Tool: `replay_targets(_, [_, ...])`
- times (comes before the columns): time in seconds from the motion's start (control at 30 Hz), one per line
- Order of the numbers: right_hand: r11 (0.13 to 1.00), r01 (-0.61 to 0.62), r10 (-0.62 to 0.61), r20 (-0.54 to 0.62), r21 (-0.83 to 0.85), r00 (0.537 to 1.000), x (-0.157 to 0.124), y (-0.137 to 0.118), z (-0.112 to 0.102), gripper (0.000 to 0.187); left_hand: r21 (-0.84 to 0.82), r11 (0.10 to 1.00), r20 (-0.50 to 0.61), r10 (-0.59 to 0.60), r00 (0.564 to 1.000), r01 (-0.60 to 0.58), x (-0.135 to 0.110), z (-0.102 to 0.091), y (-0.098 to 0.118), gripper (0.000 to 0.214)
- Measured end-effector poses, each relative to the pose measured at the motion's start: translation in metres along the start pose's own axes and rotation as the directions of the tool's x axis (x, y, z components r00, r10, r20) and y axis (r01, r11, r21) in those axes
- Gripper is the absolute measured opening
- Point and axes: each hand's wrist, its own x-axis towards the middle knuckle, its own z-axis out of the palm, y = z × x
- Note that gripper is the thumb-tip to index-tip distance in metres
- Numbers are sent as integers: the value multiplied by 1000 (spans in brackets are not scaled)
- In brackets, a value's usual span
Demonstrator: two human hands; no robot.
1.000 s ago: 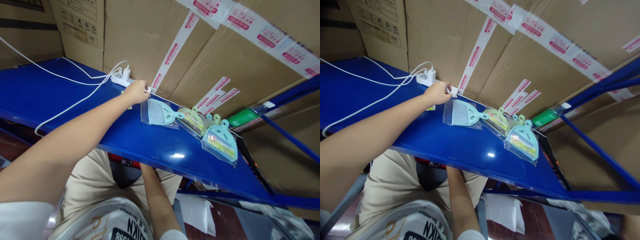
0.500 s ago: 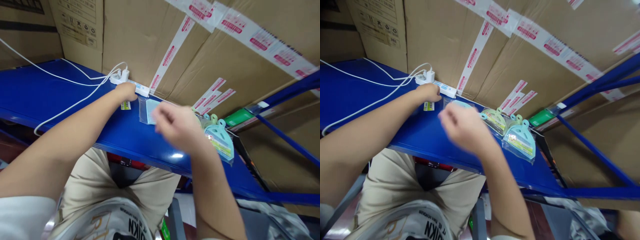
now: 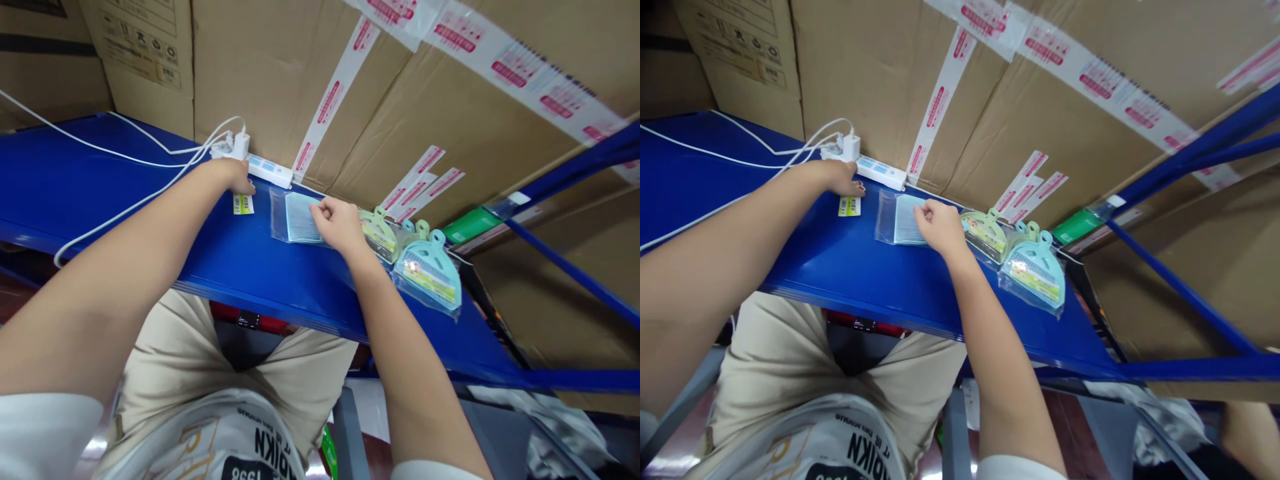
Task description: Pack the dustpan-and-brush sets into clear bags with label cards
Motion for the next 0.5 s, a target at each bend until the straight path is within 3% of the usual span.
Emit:
replay_targets(0.1, [1000, 3, -3, 5, 16, 1000, 2, 4, 2, 32, 99, 995, 50, -33, 998, 28, 2, -1, -3, 95])
replay_targets(0.37, [995, 72, -69, 41, -73, 997, 0, 12, 9, 18, 45, 998, 106, 44, 993, -49, 4, -3, -4, 80])
replay_targets(0.5, [953, 255, -248, 59, -167, 967, -7, 5, 23, 41, 21, 997, 109, 74, 991, -76, 4, -1, -5, 80])
